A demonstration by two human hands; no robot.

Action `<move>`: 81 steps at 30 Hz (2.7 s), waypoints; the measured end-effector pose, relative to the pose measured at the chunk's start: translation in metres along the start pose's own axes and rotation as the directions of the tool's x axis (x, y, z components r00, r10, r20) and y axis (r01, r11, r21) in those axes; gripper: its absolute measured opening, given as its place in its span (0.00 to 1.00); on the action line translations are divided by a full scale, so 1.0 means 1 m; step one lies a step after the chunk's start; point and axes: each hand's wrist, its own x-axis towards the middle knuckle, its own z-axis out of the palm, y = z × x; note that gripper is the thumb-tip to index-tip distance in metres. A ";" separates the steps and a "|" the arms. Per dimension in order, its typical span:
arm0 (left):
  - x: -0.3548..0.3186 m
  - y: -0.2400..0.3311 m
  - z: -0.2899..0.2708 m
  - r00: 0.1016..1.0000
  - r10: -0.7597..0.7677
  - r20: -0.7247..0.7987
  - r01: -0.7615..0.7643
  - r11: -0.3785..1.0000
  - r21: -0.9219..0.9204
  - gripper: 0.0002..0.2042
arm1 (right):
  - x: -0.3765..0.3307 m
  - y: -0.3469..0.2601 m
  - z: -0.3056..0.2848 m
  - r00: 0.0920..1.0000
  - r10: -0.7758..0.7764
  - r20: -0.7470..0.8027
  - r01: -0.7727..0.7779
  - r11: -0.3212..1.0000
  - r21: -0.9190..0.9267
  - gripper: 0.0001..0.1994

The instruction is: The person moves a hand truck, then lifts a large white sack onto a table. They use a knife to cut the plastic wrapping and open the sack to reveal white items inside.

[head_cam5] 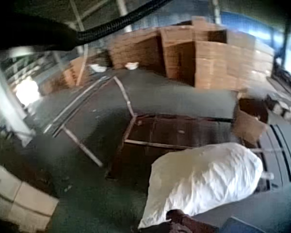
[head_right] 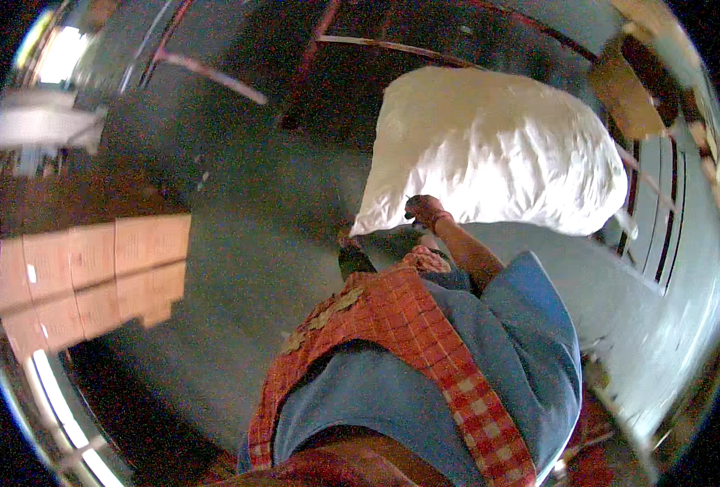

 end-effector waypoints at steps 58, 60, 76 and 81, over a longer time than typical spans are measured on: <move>0.293 0.754 0.147 0.455 0.616 0.643 -0.869 0.464 0.170 0.17 | 0.005 0.135 0.016 -0.541 0.471 -0.697 0.287 0.882 0.373 0.17; 0.229 0.717 0.142 0.447 0.620 0.645 -0.865 0.484 0.135 0.13 | -0.015 0.174 0.043 -0.502 0.624 -0.599 0.345 0.779 0.523 0.15; 0.220 0.539 0.142 0.372 -0.079 0.925 -0.926 -0.106 0.364 0.20 | -0.014 0.177 0.270 -0.258 0.964 -0.071 0.450 0.185 0.874 0.13; 0.201 0.575 0.145 0.369 0.076 0.926 -0.922 -0.093 0.375 0.17 | -0.055 0.143 0.235 -0.179 0.967 -0.179 0.625 0.252 0.739 0.09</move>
